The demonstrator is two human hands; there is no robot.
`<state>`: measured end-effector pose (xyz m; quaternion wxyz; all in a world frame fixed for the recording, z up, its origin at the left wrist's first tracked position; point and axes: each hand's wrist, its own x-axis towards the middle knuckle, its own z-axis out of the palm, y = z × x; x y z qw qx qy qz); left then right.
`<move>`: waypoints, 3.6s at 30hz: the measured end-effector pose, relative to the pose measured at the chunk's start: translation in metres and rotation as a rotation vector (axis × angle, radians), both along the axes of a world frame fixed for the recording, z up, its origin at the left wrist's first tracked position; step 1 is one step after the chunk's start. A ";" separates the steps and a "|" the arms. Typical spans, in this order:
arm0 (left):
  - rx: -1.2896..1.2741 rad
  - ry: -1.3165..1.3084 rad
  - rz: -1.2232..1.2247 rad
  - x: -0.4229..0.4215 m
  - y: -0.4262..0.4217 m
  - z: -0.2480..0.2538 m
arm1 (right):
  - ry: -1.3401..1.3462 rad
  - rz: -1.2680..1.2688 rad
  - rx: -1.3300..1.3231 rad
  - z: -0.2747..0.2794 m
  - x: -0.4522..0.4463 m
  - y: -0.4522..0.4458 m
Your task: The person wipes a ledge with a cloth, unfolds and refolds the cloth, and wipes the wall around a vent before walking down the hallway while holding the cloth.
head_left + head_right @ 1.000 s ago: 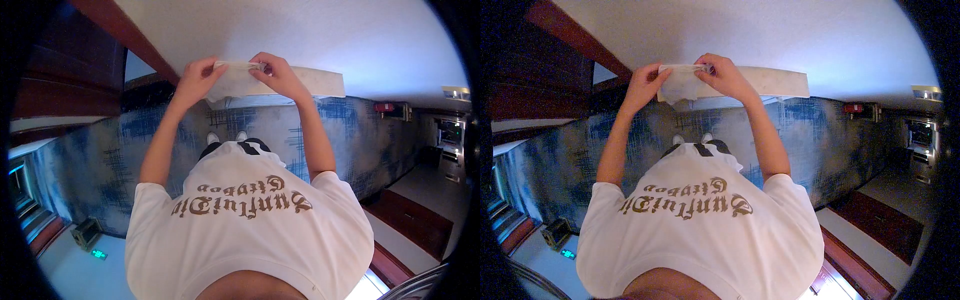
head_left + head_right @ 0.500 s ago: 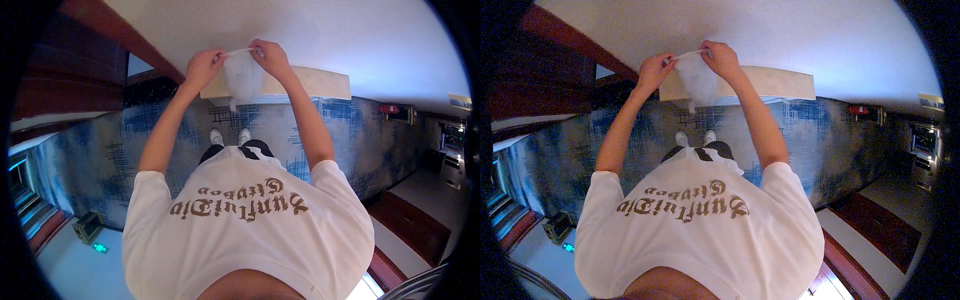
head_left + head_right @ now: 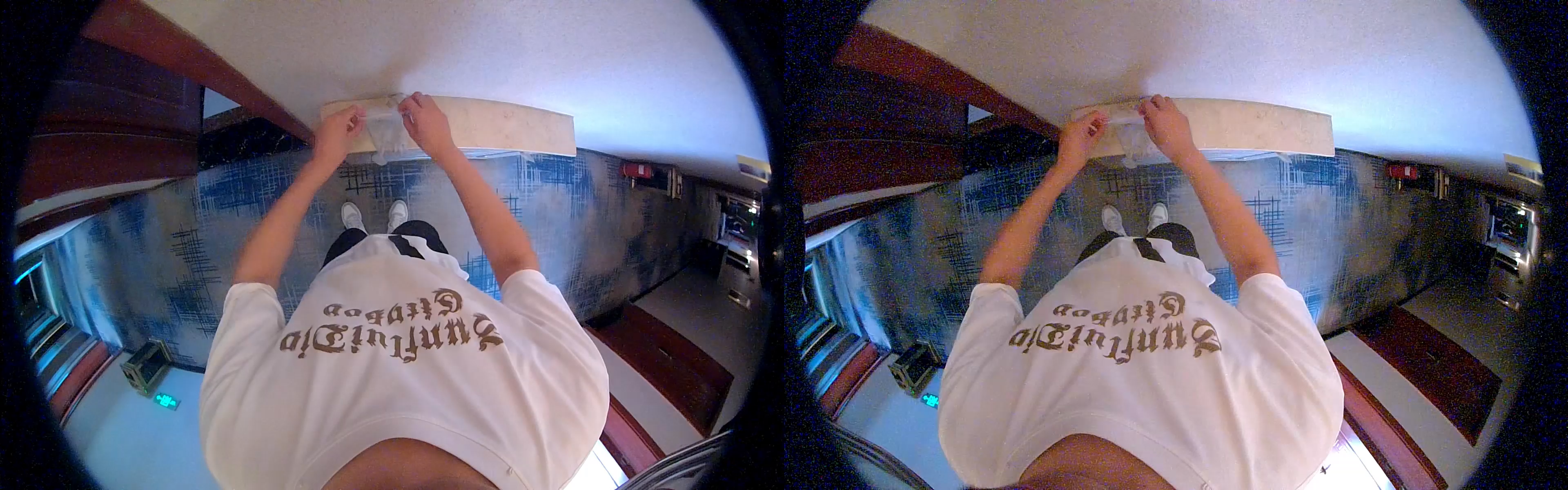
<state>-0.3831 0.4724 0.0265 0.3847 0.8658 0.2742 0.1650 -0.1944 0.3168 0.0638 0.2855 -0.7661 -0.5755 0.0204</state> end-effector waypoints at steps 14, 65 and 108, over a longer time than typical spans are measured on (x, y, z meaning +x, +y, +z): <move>0.064 0.338 -0.219 -0.045 -0.078 -0.070 | -0.020 0.067 -0.279 -0.079 -0.032 -0.062; 0.438 0.204 -0.240 -0.008 -0.031 -0.129 | -0.170 -0.087 -0.200 -0.193 -0.093 0.049; 0.316 -0.331 -0.106 -0.132 0.000 -0.240 | -0.380 -0.270 0.247 -0.283 -0.202 0.103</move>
